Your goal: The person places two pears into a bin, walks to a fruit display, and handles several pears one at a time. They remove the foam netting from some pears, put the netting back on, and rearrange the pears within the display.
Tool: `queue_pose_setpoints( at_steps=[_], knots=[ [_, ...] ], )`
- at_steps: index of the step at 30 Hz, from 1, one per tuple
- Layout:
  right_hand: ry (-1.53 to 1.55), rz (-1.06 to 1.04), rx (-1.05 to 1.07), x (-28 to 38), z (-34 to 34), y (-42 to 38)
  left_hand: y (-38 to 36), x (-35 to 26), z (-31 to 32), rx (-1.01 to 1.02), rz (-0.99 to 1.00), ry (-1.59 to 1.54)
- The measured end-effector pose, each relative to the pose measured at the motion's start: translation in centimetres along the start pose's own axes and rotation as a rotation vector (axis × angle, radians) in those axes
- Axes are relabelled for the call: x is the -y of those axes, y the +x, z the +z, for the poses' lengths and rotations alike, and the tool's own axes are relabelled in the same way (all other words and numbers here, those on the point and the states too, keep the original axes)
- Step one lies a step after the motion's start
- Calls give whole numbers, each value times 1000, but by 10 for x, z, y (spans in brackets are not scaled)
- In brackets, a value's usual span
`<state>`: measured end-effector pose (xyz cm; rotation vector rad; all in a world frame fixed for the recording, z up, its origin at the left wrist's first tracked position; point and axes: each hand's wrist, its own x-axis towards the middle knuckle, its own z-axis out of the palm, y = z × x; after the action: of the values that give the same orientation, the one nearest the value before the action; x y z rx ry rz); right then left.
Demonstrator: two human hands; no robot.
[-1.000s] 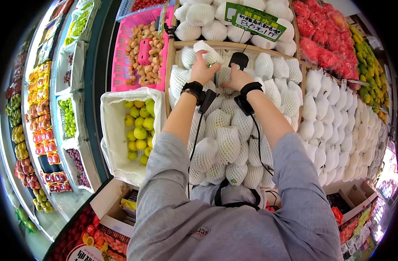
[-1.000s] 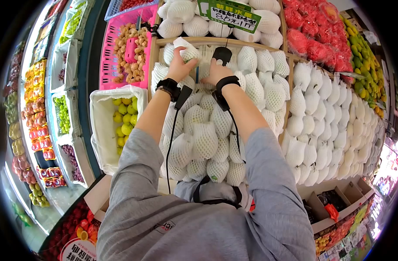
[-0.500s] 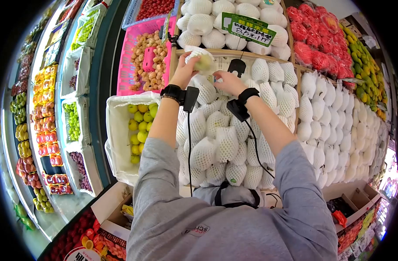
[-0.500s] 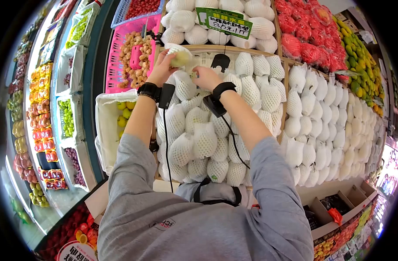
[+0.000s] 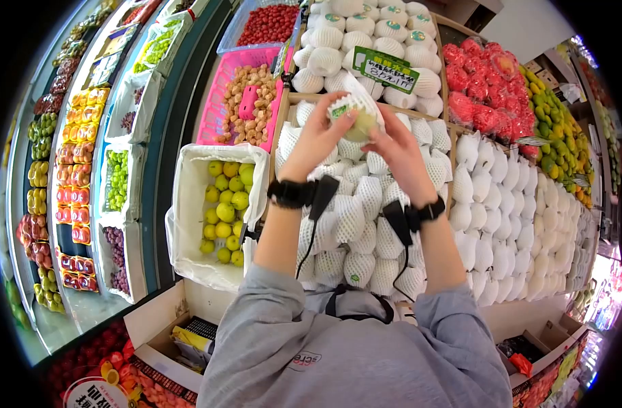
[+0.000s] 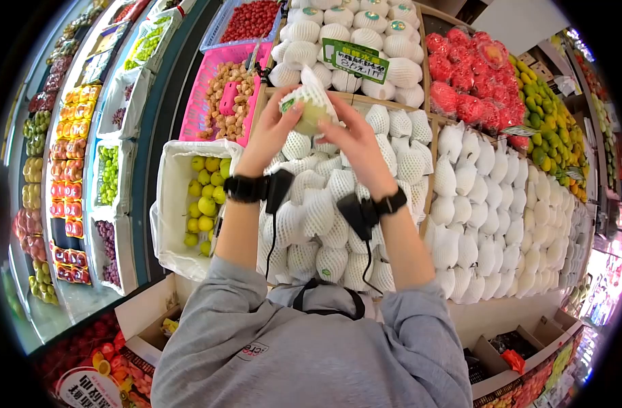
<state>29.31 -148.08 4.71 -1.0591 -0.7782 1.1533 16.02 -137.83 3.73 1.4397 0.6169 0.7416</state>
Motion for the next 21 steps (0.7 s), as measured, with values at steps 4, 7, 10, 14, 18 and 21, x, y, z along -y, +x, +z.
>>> queue_pose_setpoints(
  at_steps=[4, 7, 10, 14, 18, 21],
  knots=[
    [5, -35, -105, 23, 16, -71, -68, -42, 38, -20, -116, -248],
    [-135, -64, -169, 32, 31, -118, -117, -54, 52, 68, -7, -272],
    [-437, -237, -239, 24, 43, -150, -158, -58, 57, 5, -30, -327],
    [-784, -379, -279, 12, 52, -181, -195, -50, 66, -187, -92, -501],
    [-785, -447, -279, 3, 64, -210, -219, -46, 74, -343, -46, -520],
    [-735, -435, -271, -6, 68, -230, -234, -46, 83, -420, 41, -359]
  ],
)
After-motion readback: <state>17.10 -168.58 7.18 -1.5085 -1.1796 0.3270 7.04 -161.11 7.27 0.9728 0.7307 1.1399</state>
